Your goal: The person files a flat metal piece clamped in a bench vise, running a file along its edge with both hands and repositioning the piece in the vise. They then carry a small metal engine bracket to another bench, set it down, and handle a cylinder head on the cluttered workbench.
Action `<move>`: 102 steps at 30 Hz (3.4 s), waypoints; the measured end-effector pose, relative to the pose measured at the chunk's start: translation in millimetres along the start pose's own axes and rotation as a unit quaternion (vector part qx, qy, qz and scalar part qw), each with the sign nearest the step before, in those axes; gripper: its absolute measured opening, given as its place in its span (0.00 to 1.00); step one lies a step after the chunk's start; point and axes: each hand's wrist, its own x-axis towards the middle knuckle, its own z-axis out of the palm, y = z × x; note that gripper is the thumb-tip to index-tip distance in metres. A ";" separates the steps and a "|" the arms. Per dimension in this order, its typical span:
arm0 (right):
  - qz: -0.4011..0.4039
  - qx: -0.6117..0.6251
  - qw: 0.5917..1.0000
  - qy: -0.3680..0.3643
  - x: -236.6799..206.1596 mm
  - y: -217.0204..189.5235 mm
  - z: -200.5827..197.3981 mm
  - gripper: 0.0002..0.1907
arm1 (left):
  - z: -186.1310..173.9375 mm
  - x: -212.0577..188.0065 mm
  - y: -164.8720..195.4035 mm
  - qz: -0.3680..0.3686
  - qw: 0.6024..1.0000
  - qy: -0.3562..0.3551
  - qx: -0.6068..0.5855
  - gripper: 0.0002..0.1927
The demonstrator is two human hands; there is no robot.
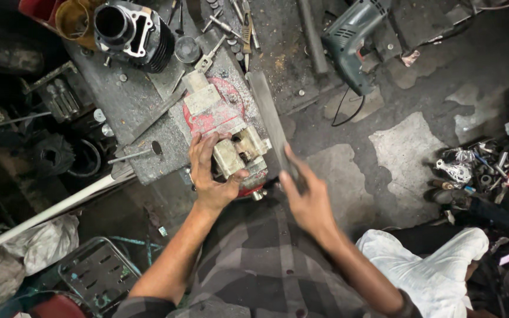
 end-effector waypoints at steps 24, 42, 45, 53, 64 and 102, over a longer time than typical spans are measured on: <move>0.122 0.330 0.927 -0.133 1.9 37.4 -10.7 0.32 | -1.1 6.0 6.5 0.004 1.000 -0.001 -0.002 0.41; 0.155 0.321 0.927 -0.114 1.6 28.1 -11.6 0.31 | -0.8 9.6 11.2 -0.004 1.000 0.011 0.002 0.41; 0.172 0.340 0.917 -0.113 -10.0 30.9 -10.1 0.31 | -0.8 10.3 9.2 0.003 1.000 0.011 0.016 0.40; 0.190 0.393 0.889 -0.137 -15.2 27.9 -12.0 0.31 | -1.5 6.7 13.6 -0.008 1.000 0.011 0.004 0.40; 0.147 0.423 0.888 -0.104 -38.3 51.6 -13.5 0.32 | 0.5 2.6 11.5 -0.020 0.999 0.029 0.000 0.38; 0.167 0.399 0.888 -0.158 -46.0 76.1 -16.6 0.34 | 9.0 -8.2 7.5 -0.077 0.997 0.011 -0.005 0.37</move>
